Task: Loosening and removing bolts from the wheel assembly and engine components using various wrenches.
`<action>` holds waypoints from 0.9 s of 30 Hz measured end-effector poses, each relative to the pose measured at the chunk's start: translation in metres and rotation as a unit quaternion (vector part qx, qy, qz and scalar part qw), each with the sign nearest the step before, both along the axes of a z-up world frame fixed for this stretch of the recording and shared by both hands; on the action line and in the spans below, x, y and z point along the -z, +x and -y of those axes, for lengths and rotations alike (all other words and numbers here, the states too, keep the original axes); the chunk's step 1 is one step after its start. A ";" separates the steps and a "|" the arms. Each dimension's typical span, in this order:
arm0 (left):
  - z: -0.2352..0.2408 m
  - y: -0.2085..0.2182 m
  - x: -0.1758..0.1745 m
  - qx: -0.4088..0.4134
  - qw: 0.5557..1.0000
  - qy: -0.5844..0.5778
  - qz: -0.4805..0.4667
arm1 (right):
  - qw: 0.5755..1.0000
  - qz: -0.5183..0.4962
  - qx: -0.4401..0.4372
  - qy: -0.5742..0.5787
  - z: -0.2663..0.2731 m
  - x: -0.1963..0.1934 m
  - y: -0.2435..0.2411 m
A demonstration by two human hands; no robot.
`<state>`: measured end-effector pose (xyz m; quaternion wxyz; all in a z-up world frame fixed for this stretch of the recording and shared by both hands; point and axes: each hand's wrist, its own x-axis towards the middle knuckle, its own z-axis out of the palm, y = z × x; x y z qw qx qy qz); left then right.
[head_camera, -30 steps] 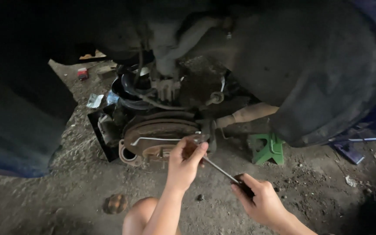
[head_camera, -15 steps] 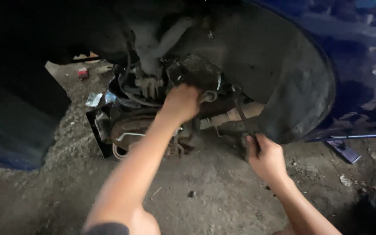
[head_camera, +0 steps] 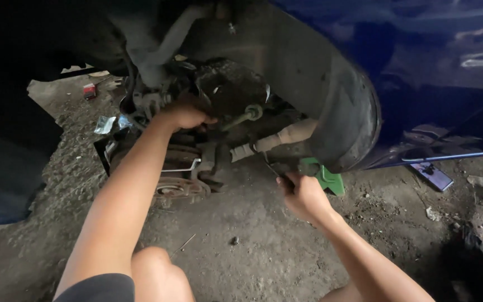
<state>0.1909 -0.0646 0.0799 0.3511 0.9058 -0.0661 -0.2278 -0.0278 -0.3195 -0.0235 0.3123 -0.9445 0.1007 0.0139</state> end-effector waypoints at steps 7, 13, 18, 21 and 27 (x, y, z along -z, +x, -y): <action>0.026 0.007 -0.004 0.079 0.989 0.117 0.032 | 0.991 -0.107 -0.017 -0.075 0.001 -0.008 0.006; 0.069 0.031 0.048 0.262 0.889 0.360 0.111 | 0.982 -0.131 -0.084 -0.105 0.001 0.002 0.013; 0.075 0.011 0.014 0.303 0.878 0.355 0.104 | 0.988 -0.091 -0.098 -0.083 0.000 0.003 0.015; 0.065 0.011 0.018 0.279 0.900 0.321 0.100 | 0.992 -0.056 -0.101 -0.055 0.006 0.005 0.013; 0.069 0.021 0.018 0.295 0.870 0.386 0.087 | 0.994 0.033 -0.091 -0.044 0.012 0.008 0.015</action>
